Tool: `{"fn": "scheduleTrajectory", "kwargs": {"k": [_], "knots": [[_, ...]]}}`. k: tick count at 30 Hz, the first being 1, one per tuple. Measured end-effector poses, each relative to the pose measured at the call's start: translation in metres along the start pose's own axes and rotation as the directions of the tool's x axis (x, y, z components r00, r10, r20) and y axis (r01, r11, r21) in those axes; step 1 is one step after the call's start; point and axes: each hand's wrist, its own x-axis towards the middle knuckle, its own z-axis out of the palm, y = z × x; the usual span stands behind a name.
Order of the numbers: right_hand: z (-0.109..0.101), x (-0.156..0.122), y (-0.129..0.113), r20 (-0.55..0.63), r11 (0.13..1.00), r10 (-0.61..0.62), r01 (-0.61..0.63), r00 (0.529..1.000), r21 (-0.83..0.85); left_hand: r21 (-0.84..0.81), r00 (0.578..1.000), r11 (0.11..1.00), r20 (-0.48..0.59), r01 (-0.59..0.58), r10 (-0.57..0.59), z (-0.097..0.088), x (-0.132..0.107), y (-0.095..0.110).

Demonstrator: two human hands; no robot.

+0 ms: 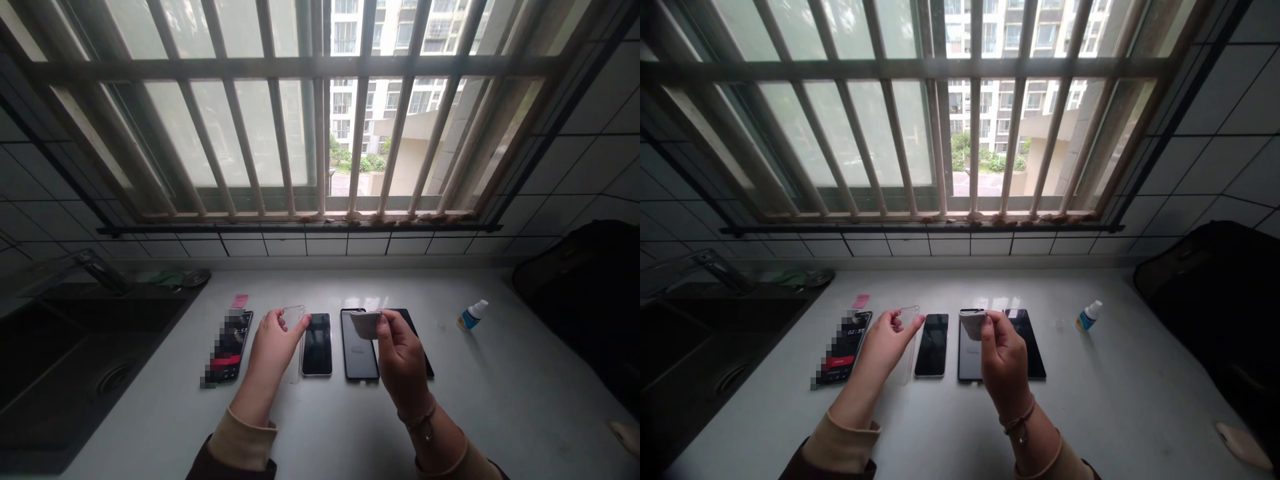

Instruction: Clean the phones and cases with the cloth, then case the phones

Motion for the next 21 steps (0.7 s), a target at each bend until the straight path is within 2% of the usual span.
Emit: {"fn": "scheduleTrajectory", "kwargs": {"k": [3, 6, 12, 21], "knots": [[0.002, -0.003, 0.001, 0.033, 0.998, -0.045, 0.046, 0.998, -0.037, 0.291, 0.999, 0.956, -0.013, -0.044, 0.05, 0.004, 0.006, -0.008], [0.003, -0.004, 0.002, 0.066, 0.994, -0.079, 0.083, 0.995, -0.066, 0.453, 0.997, 0.89, -0.028, -0.056, 0.077, 0.01, 0.01, -0.012], [0.006, -0.006, 0.002, 0.118, 0.991, -0.095, 0.105, 0.989, -0.085, 0.452, 0.988, 0.891, -0.113, -0.046, 0.108, 0.021, 0.014, -0.013], [0.007, -0.005, 0.004, 0.104, 0.982, -0.156, 0.166, 0.982, -0.094, 0.566, 0.986, 0.825, -0.138, 0.005, 0.089, 0.03, 0.019, -0.013]]}}
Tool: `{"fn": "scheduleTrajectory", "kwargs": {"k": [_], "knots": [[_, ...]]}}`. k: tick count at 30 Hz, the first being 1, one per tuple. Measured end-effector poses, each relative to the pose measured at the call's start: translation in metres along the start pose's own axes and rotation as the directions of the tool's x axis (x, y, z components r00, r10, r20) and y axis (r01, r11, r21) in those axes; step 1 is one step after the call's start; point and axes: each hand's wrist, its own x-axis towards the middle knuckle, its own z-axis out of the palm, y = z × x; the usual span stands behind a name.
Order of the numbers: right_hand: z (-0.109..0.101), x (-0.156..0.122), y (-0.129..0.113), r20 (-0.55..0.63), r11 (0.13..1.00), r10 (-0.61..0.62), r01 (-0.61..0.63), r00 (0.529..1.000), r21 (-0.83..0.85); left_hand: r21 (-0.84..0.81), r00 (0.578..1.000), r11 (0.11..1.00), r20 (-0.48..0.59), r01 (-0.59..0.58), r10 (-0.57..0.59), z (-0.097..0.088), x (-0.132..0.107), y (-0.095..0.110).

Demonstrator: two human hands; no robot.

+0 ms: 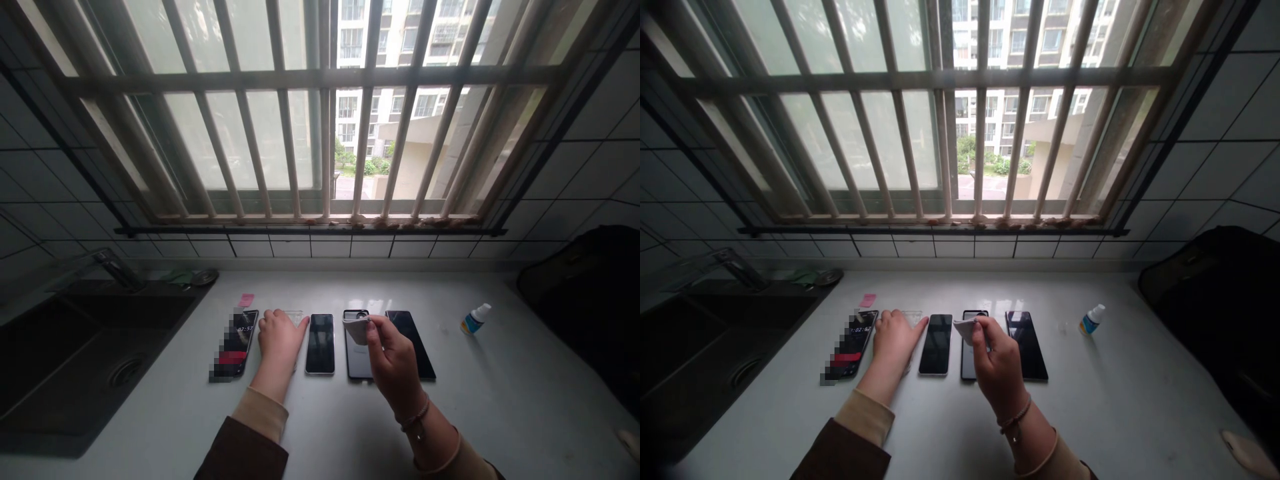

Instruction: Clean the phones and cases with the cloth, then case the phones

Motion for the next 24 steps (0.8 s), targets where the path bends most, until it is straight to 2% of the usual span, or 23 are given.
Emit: {"fn": "scheduleTrajectory", "kwargs": {"k": [4, 8, 11, 14, 16, 24], "knots": [[0.0, 0.0, 0.001, 0.004, 1.0, -0.002, 0.002, 1.0, 0.012, 0.061, 0.998, 0.998, -0.048, -0.028, 0.031, -0.011, -0.005, 0.005], [0.0, 0.001, -0.001, -0.012, 1.0, 0.004, -0.004, 1.0, -0.002, 0.115, 0.97, 0.977, -0.141, -0.181, 0.197, -0.025, -0.029, 0.024], [0.0, 0.001, -0.002, -0.018, 1.0, -0.002, 0.001, 1.0, -0.019, 0.088, 0.954, 0.952, -0.038, -0.292, 0.296, -0.028, -0.052, 0.039], [0.0, 0.001, -0.002, -0.022, 1.0, -0.003, 0.002, 1.0, -0.014, 0.084, 0.95, 0.95, 0.108, -0.301, 0.291, -0.024, -0.067, 0.047], [0.0, 0.001, -0.001, -0.02, 1.0, 0.001, -0.001, 1.0, 0.002, 0.089, 0.949, 0.954, 0.16, -0.287, 0.271, -0.022, -0.07, 0.05], [0.0, 0.0, -0.001, -0.036, 0.999, -0.002, 0.0, 0.999, -0.041, 0.018, 0.964, 0.983, 0.199, -0.184, 0.177, -0.016, -0.065, 0.06]]}}
